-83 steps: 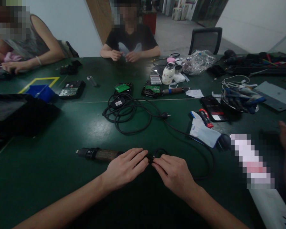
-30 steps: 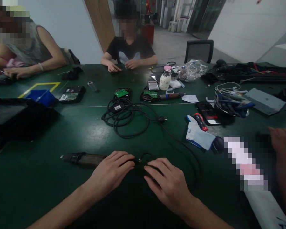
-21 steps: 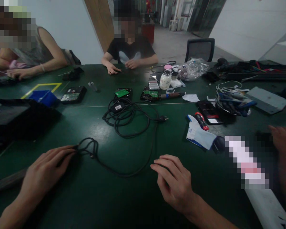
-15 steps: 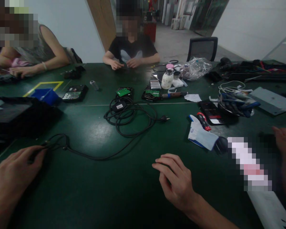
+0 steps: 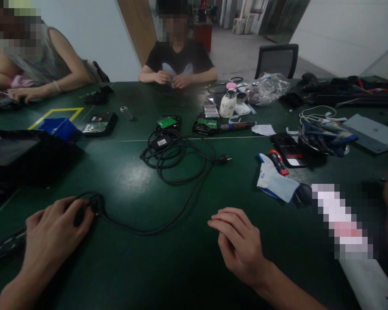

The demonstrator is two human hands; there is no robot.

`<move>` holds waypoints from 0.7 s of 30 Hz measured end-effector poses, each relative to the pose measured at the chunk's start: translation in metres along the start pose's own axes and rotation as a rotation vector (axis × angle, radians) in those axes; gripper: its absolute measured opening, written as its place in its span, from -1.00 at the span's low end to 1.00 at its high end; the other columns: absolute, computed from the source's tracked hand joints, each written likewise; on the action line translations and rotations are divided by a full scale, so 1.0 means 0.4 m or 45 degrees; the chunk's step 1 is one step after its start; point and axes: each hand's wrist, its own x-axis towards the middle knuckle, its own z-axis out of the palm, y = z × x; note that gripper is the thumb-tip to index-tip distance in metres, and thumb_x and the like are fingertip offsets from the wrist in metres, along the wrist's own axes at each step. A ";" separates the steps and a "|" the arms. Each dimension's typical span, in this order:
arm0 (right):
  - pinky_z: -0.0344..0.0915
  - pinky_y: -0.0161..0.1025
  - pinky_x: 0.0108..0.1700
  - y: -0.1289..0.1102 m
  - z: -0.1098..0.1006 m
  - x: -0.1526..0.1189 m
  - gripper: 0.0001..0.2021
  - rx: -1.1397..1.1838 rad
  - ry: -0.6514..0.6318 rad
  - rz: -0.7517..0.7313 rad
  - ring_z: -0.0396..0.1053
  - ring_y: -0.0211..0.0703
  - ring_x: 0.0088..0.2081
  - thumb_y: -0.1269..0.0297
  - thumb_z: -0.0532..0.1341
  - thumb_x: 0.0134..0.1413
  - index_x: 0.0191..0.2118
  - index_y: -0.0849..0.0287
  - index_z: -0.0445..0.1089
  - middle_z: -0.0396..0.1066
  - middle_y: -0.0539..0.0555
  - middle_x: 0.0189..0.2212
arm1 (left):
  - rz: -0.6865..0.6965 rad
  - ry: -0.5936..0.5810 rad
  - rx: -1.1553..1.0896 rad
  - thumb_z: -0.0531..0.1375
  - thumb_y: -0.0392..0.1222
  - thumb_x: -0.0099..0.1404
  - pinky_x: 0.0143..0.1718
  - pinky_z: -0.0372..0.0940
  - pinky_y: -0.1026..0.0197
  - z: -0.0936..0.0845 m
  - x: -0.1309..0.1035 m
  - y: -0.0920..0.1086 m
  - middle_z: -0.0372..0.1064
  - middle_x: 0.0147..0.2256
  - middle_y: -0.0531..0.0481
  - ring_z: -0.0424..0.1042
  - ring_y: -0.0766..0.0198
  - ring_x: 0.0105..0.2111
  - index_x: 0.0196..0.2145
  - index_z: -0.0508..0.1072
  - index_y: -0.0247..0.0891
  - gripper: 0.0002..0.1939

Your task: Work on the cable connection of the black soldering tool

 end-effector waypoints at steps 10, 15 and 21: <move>0.51 -0.13 -0.07 -0.035 -0.006 -0.004 -0.69 -0.061 -0.079 -0.297 0.48 -0.04 -0.07 0.55 0.16 0.20 -0.01 0.24 0.53 0.57 0.14 -0.17 | 0.688 0.005 -0.487 0.11 -0.22 0.50 0.33 0.18 -0.20 -0.127 -0.056 0.493 0.38 0.24 -0.12 0.30 -0.02 0.28 -0.12 0.48 -0.20 -0.86; 0.39 -0.18 -0.25 -0.018 0.005 -0.015 -0.81 -0.118 -0.127 -0.183 0.41 -0.13 -0.29 0.53 0.16 0.23 -0.14 0.23 0.50 0.50 0.11 -0.32 | 0.890 -0.045 -0.574 0.17 -0.18 0.48 0.31 0.21 -0.17 -0.163 -0.029 0.703 0.39 0.23 -0.10 0.32 -0.02 0.26 -0.10 0.49 -0.21 -0.87; 0.29 -0.20 -0.28 -0.014 0.000 -0.025 -0.83 -0.087 0.023 -0.016 0.35 -0.17 -0.34 0.57 0.13 0.24 -0.27 0.19 0.39 0.43 0.07 -0.38 | 0.970 -0.004 -0.825 0.19 -0.17 0.49 0.24 0.25 -0.07 -0.207 -0.004 0.710 0.45 0.12 -0.04 0.37 0.08 0.17 -0.08 0.49 -0.18 -0.88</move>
